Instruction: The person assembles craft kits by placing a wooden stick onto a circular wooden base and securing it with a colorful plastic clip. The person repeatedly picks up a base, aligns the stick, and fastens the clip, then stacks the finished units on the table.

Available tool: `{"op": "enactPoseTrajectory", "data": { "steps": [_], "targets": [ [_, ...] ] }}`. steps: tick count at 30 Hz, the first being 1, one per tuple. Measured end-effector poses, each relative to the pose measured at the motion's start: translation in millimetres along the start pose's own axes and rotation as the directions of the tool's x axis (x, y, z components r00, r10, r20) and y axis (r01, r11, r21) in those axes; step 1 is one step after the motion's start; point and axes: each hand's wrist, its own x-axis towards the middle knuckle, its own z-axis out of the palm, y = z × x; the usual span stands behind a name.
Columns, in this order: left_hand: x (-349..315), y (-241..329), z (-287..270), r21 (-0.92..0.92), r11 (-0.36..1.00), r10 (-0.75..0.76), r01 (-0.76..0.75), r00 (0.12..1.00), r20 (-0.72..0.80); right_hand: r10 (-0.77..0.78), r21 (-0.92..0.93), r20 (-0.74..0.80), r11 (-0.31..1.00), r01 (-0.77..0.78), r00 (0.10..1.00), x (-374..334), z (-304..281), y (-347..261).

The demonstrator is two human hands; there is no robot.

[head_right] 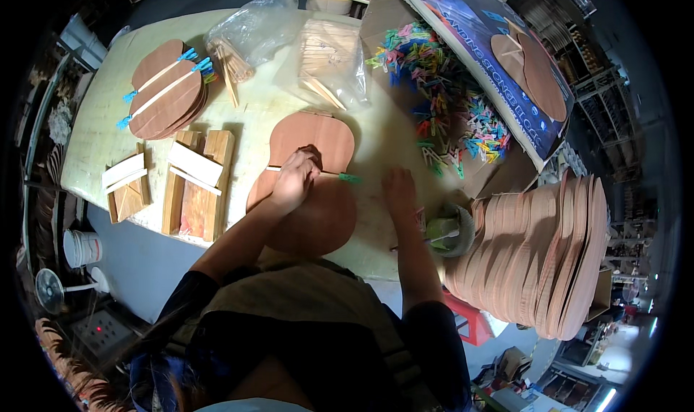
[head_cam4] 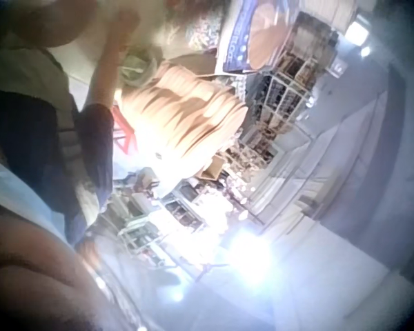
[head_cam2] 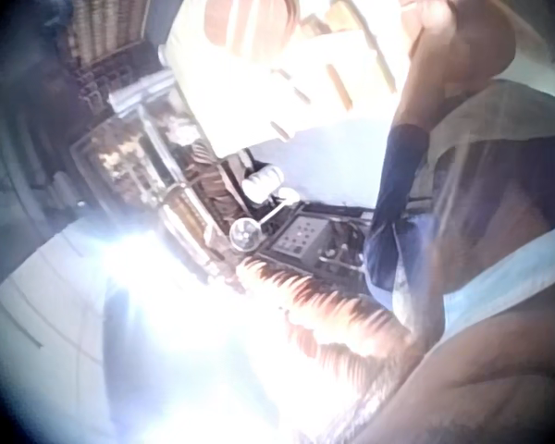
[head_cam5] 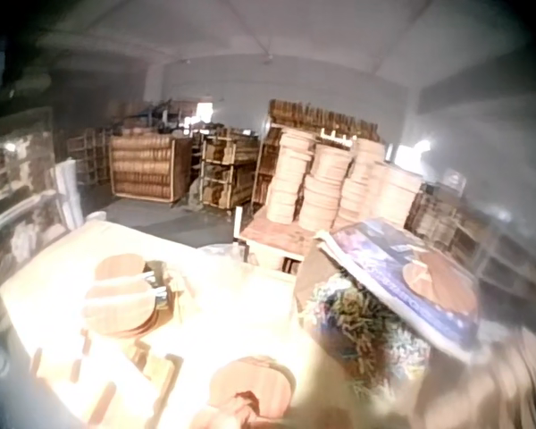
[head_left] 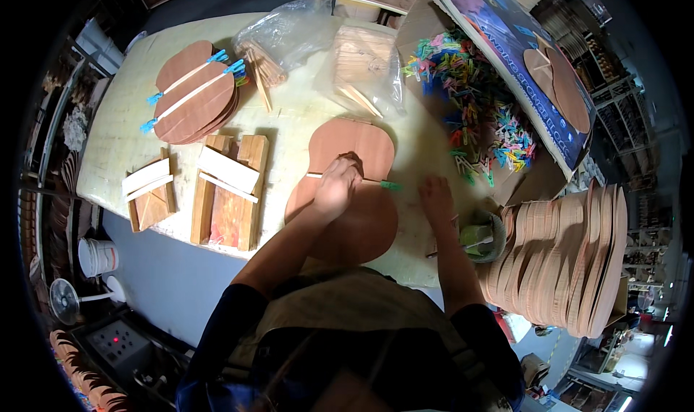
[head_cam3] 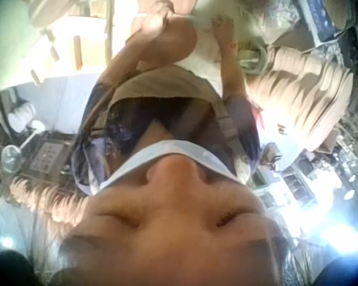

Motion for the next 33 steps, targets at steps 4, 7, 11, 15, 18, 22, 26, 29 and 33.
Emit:
{"op": "enactPoseTrajectory", "data": {
  "steps": [4,7,11,15,18,22,26,29,33],
  "targets": [
    [0.7,-5.3,1.6,-0.004,1.0,-0.002,0.002,1.0,-0.003,0.098,0.474,0.034,0.875,-0.102,0.995,46.8,-1.2,-24.0],
    [2.1,-5.8,1.3,0.017,1.0,0.017,-0.017,1.0,-0.013,0.141,0.782,0.398,0.465,-0.416,0.906,100.2,-43.8,-115.6],
    [-7.1,-20.3,14.3,-0.096,0.981,-0.171,0.171,0.985,0.006,-0.264,0.814,0.576,0.099,-0.572,0.774,128.4,-13.8,-195.5],
    [-28.2,-57.0,47.2,-0.371,0.883,-0.292,0.286,0.955,0.042,-0.4,0.728,0.683,0.308,-0.612,0.611,138.9,23.3,-262.8],
    [-9.4,-12.4,16.4,-0.285,0.892,-0.35,0.352,0.935,0.059,-0.456,0.644,0.764,0.486,-0.591,0.457,142.3,46.1,-268.1],
    [-9.6,-14.4,12.8,-0.144,0.951,-0.266,0.275,0.96,0.083,-0.512,0.62,0.784,0.646,-0.444,0.351,145.3,49.5,-278.3],
    [-9.0,-13.6,9.7,-0.184,0.925,-0.307,0.334,0.939,0.157,-0.483,0.608,0.792,0.679,-0.411,0.373,141.0,50.6,-277.6],
    [-13.9,-18.8,17.5,-0.203,0.94,-0.264,0.274,0.961,0.077,-0.399,0.573,0.802,0.725,-0.383,0.445,137.4,62.2,-272.7],
    [-12.8,-27.0,24.6,-0.545,0.667,-0.449,0.508,0.858,0.25,-0.443,0.605,0.753,0.757,-0.246,0.488,144.7,44.0,-269.0]
  ]
}}
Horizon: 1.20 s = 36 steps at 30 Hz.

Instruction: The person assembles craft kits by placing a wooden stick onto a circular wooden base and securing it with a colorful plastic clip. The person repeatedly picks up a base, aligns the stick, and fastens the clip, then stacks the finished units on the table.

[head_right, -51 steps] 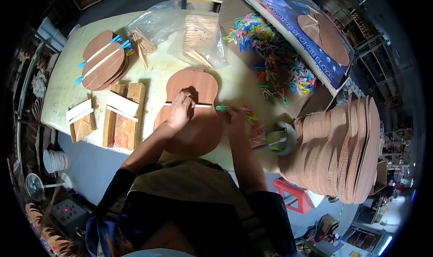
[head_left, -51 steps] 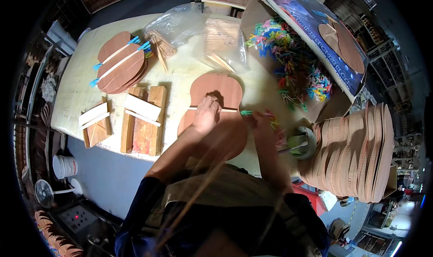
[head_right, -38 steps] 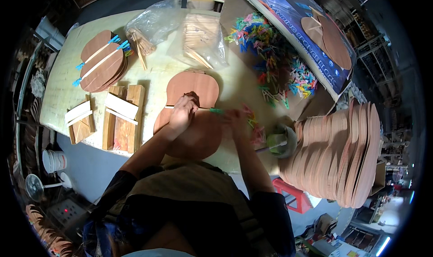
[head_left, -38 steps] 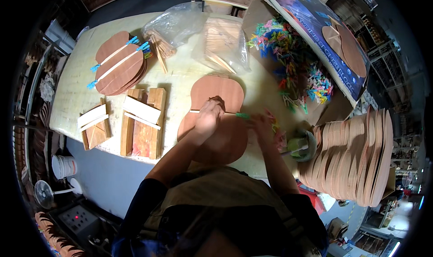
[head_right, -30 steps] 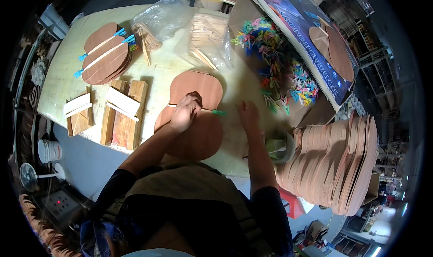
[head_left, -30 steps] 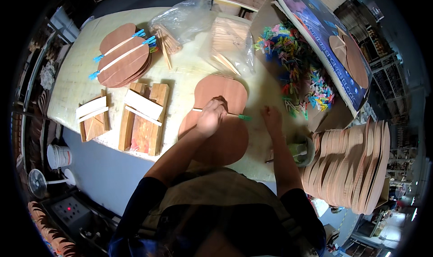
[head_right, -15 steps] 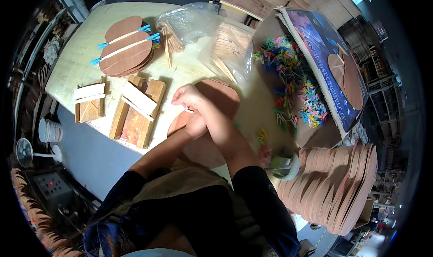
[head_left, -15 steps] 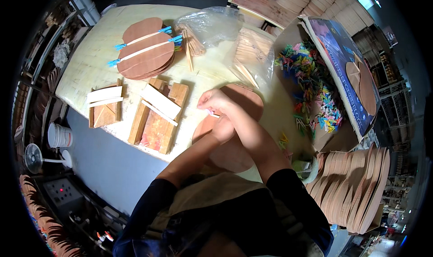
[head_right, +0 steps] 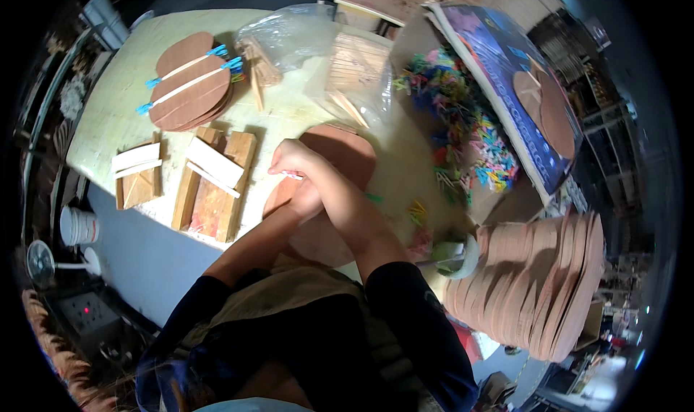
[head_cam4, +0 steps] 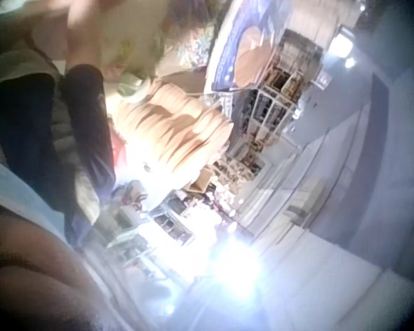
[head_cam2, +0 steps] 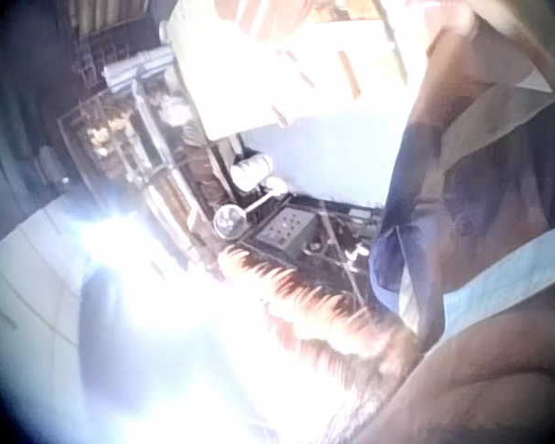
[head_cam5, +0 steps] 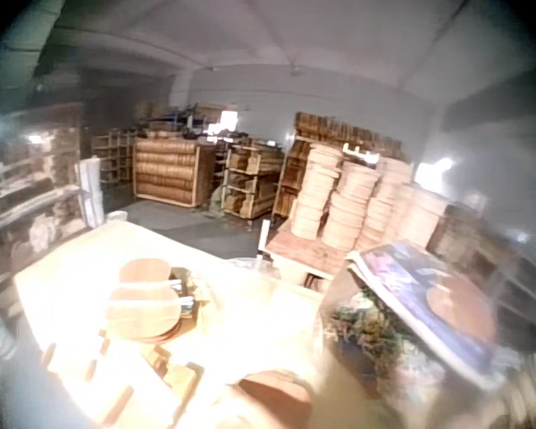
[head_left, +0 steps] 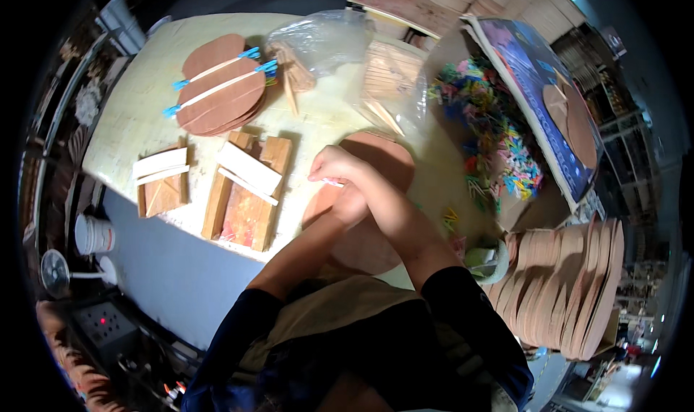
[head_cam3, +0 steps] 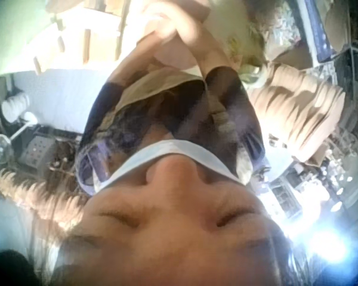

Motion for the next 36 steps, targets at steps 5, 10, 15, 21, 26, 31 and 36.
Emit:
{"op": "enactPoseTrajectory", "data": {
  "steps": [5,10,15,21,26,31,36],
  "targets": [
    [-2.3,33.7,-11.4,0.627,0.657,0.447,-0.418,0.886,0.122,-0.195,-0.132,-0.77,0.98,0.148,0.607,-78.9,-28.5,48.0],
    [-4.8,31.4,-8.9,0.647,0.639,0.484,-0.416,0.871,0.083,-0.049,-0.32,-0.927,0.621,-0.715,0.372,-214.3,-30.1,227.9],
    [-5.1,40.9,-16.3,0.53,0.713,0.47,-0.458,0.874,0.123,-0.282,-0.525,-0.838,0.648,-0.551,0.467,-235.5,38.2,227.7],
    [-75.1,81.6,-124.9,0.606,0.764,0.552,-0.222,0.712,-0.435,-0.034,-0.474,-0.818,0.605,-0.64,0.574,-224.1,31.4,168.6],
    [-139.9,17.0,-329.5,0.066,0.991,0.074,-0.121,0.064,-0.995,-0.166,-0.667,-0.66,0.579,-0.47,0.733,-225.6,14.4,178.5],
    [-166.7,-8.1,-457.2,-0.3,0.942,-0.319,-0.149,-0.129,-0.939,-0.258,-0.578,-0.722,0.735,-0.355,0.642,-205.7,20.6,193.2],
    [-200.3,-49.7,-512.8,-0.457,0.85,-0.455,-0.263,0.071,-0.888,-0.125,-0.519,-0.708,0.759,-0.392,0.695,-203.0,12.2,195.0]
  ]
}}
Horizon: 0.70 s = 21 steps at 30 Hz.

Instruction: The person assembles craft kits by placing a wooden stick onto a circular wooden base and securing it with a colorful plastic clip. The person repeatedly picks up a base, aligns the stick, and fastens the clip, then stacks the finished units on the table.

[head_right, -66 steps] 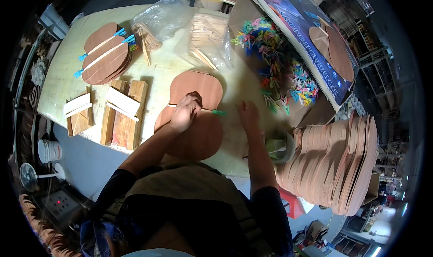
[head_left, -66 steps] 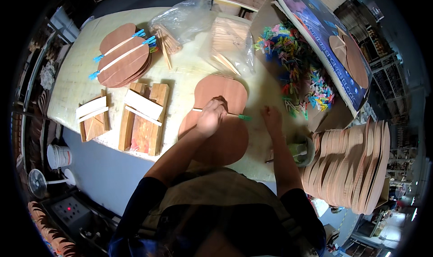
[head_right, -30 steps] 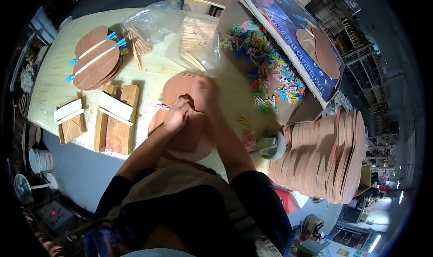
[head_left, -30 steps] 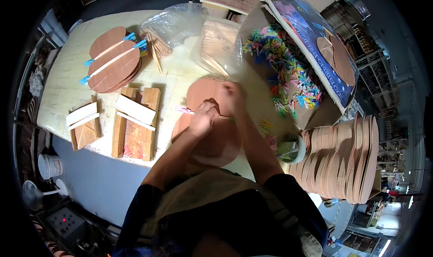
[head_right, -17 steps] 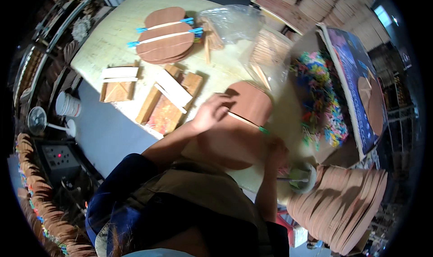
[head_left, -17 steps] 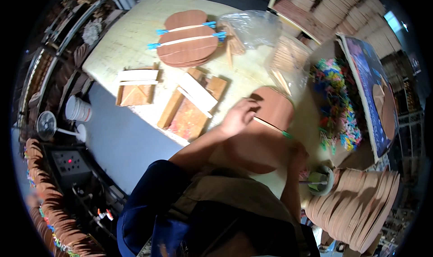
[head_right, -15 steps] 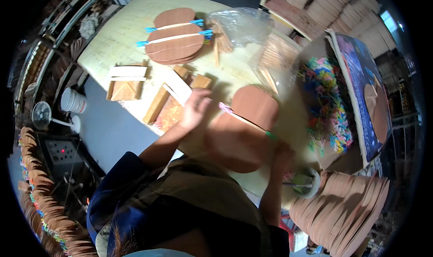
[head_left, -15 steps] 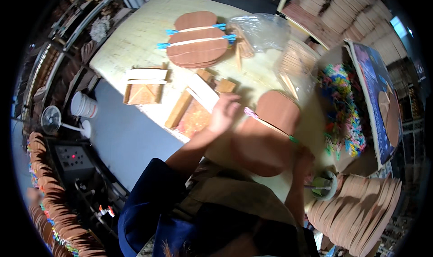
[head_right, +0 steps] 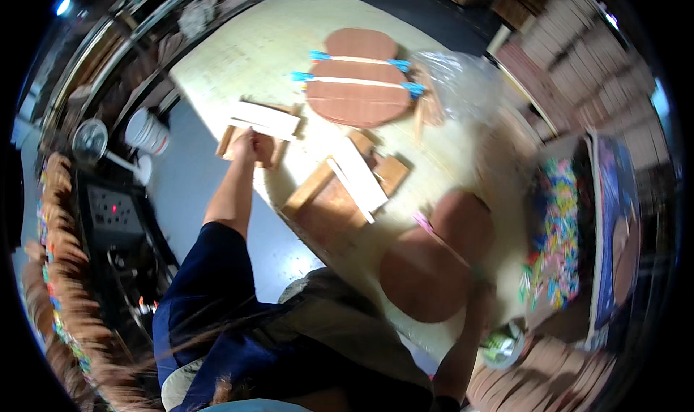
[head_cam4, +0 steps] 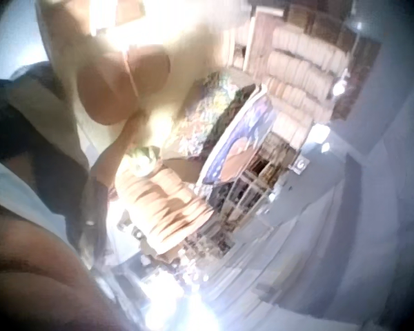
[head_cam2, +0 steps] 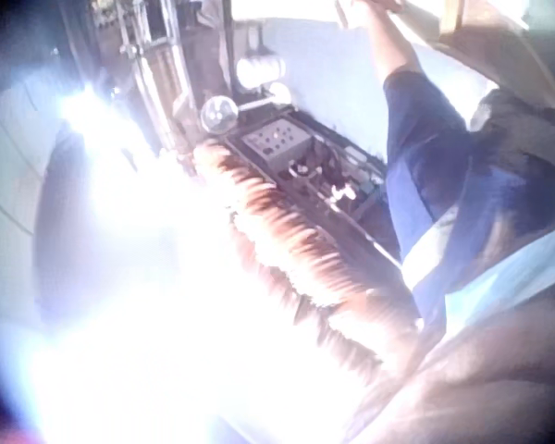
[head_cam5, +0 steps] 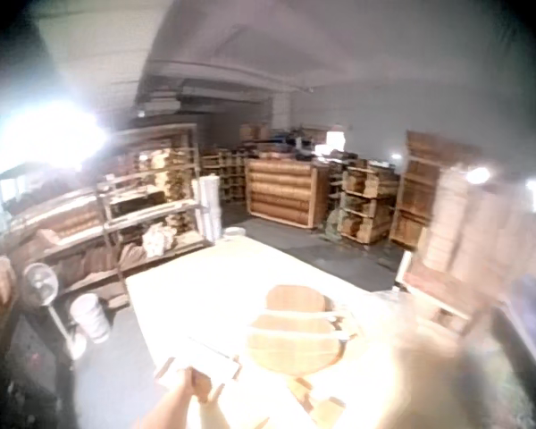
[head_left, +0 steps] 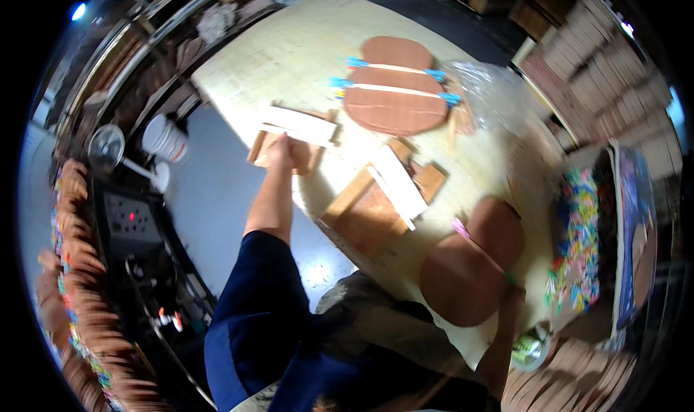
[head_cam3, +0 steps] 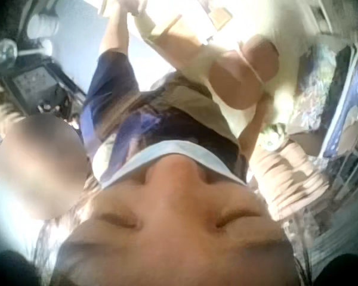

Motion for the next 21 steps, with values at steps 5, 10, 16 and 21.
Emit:
{"op": "enactPoseTrajectory", "data": {
  "steps": [5,10,16,21],
  "targets": [
    [-62.6,14.6,52.9,0.282,0.959,0.008,0.023,0.994,-0.108,0.164,-0.191,0.068,0.97,-0.149,0.984,4.0,-16.0,-29.2],
    [-111.4,3.4,63.9,-0.24,0.888,0.292,-0.392,0.884,-0.365,-0.033,-0.061,-0.163,0.998,0.023,0.986,6.6,16.3,-10.2],
    [-249.2,21.0,110.7,0.12,0.628,0.754,-0.769,0.64,0.147,-0.032,0.051,-0.288,0.997,0.049,0.957,-15.5,32.3,22.1],
    [-376.4,-35.6,86.0,0.096,0.297,0.585,-0.95,0.26,0.768,0.001,-0.136,0.179,0.99,0.024,0.984,14.8,8.3,7.0]
  ]
}}
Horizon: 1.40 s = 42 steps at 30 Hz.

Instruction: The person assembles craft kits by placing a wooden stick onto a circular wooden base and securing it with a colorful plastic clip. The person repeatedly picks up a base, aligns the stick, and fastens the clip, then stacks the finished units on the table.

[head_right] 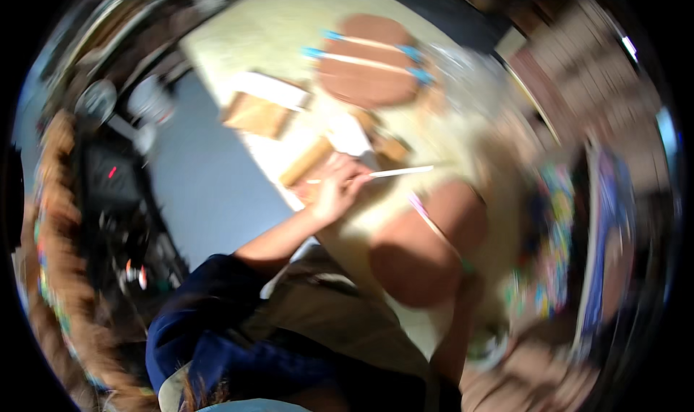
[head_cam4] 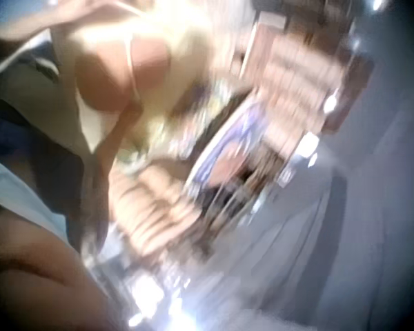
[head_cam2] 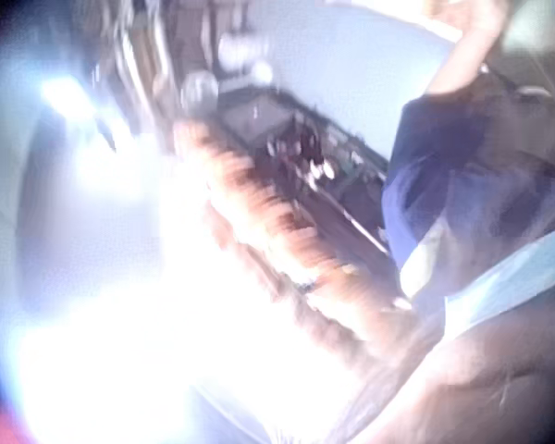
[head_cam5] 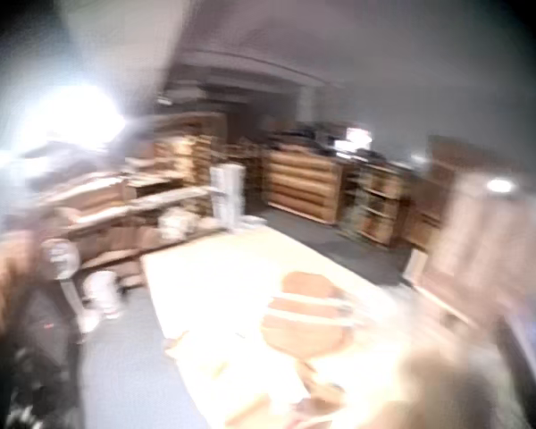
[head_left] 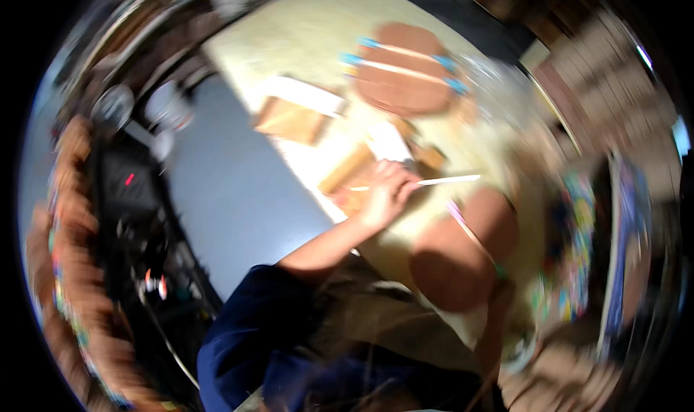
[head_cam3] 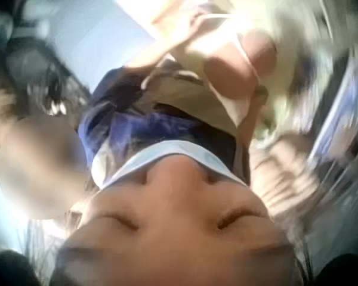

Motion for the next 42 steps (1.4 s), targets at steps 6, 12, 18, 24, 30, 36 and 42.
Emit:
{"op": "enactPoseTrajectory", "data": {
  "steps": [6,12,18,24,30,36,42],
  "targets": [
    [-58.6,42.0,75.4,-0.151,0.971,0.236,-0.188,0.873,0.427,0.152,0.288,-0.258,0.955,-0.074,0.954,-19.0,-20.2,-1.4],
    [-78.9,63.5,112.2,-0.192,0.957,0.289,-0.218,0.784,0.549,0.597,0.99,0.057,0.068,-0.121,0.801,-63.5,-41.4,-33.0],
    [-89.1,70.2,137.2,-0.251,0.936,0.349,-0.245,0.727,0.591,0.567,0.914,0.253,-0.405,-0.003,0.784,-104.4,-6.9,-40.6],
    [-93.9,64.5,147.4,-0.291,0.915,0.401,-0.281,0.727,0.557,0.542,0.86,0.328,-0.51,-0.007,0.773,-109.2,-0.2,-44.2],
    [-93.6,64.3,147.3,-0.281,0.906,0.42,-0.315,0.743,0.521,0.535,0.845,0.356,-0.535,-0.019,0.766,-109.0,-6.0,-51.9],
    [-97.2,61.6,148.3,-0.248,0.912,0.41,-0.327,0.753,0.515,0.524,0.856,0.345,-0.516,-0.032,0.779,-104.3,-7.0,-55.4],
    [-97.9,58.1,147.2,-0.262,0.93,0.365,-0.258,0.734,0.573,0.611,0.925,0.326,-0.048,-0.377,0.721,-98.1,-37.0,-46.0]
  ]
}}
